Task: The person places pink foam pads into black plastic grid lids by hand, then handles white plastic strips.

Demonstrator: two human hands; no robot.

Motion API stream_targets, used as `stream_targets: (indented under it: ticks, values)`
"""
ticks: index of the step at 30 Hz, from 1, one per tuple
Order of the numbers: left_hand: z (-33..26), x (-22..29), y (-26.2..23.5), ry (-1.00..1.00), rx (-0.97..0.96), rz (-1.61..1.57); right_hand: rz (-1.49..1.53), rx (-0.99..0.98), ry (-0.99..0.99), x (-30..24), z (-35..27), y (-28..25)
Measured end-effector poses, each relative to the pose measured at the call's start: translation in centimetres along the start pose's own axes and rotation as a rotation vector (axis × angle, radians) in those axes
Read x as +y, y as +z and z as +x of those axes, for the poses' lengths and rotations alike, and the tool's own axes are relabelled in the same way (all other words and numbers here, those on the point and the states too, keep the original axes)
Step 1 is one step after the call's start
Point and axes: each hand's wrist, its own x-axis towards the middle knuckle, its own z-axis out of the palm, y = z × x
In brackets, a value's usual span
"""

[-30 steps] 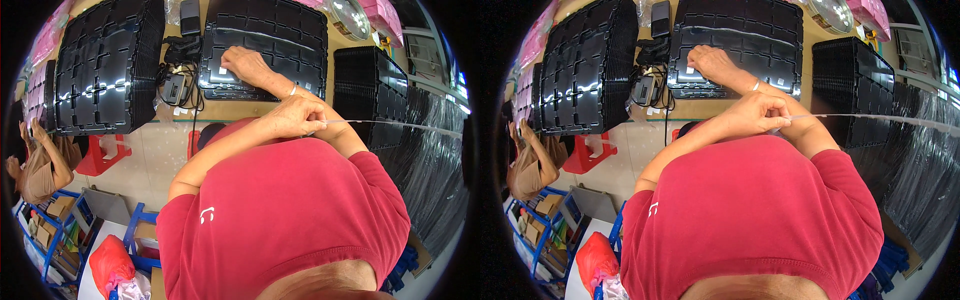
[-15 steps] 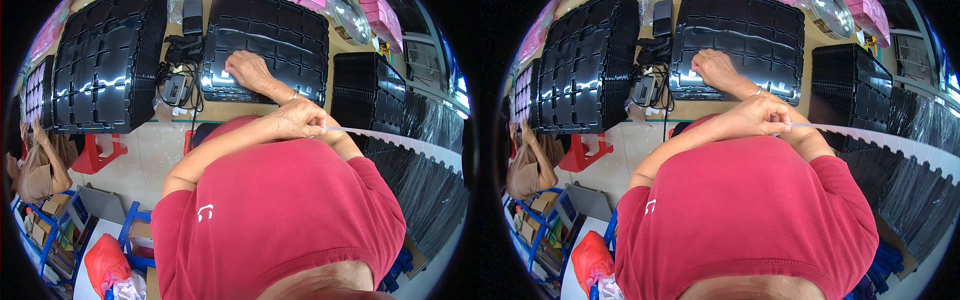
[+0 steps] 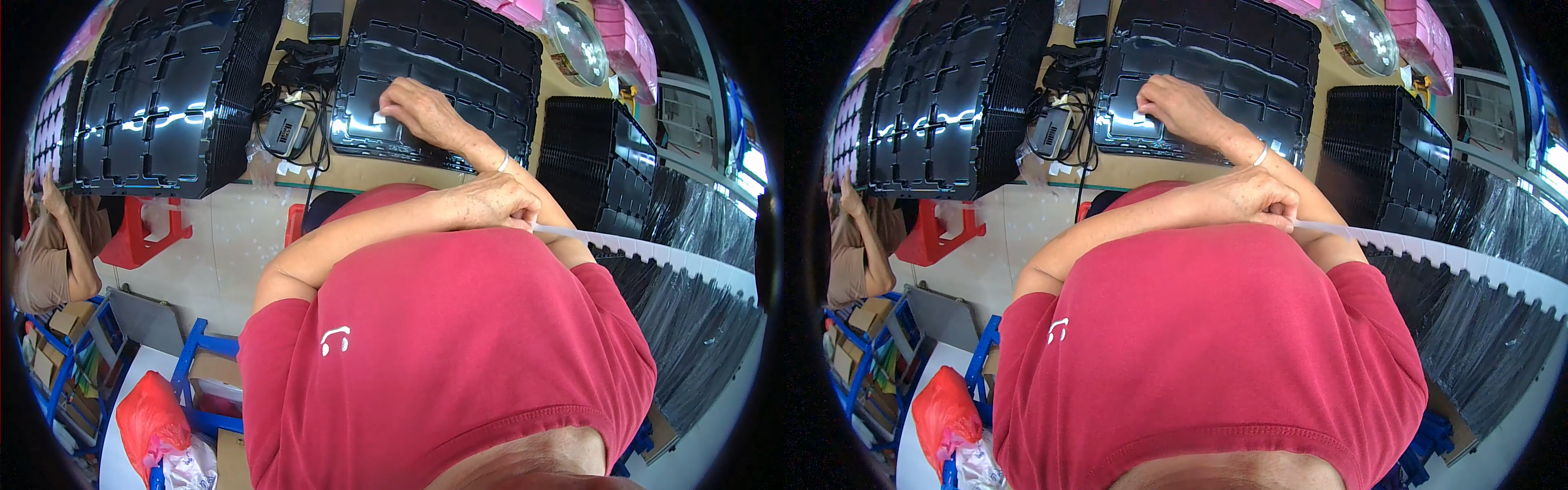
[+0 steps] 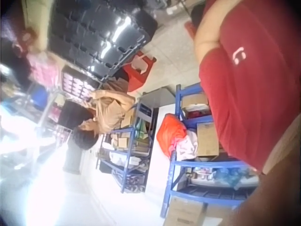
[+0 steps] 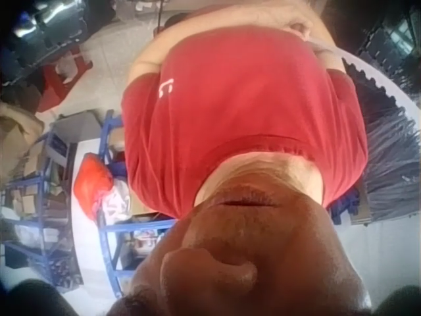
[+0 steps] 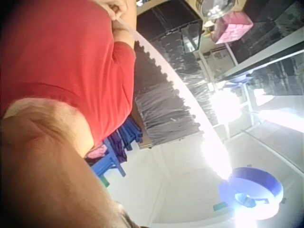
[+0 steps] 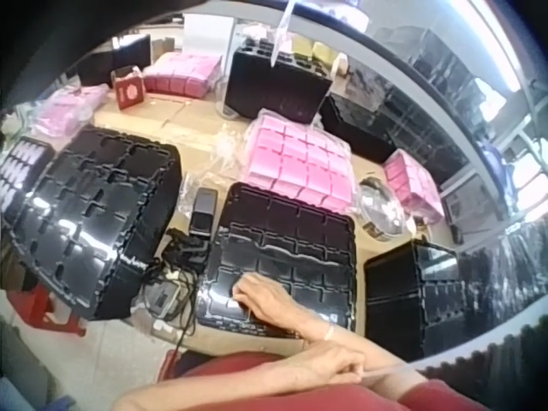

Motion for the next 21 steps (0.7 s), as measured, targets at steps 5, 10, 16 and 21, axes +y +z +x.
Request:
stream_targets:
  ticks: [5,10,16,21]
  values:
    - [-0.4,0.3,-0.5,-0.028,0.116,0.039,-0.082,-0.041,-0.059,0.6,1.0,1.5]
    - [-0.8,-0.3,-0.6,-0.017,0.156,0.083,-0.16,-0.023,-0.063,0.9,1.1,2.5]
    - [-0.8,0.3,-0.9,-0.031,0.143,0.08,-0.092,-0.071,0.044,0.3,1.2,1.9]
    - [-0.5,0.6,-1.0,-0.062,0.123,0.051,-0.057,-0.111,0.012,0.6,0.8,1.8]
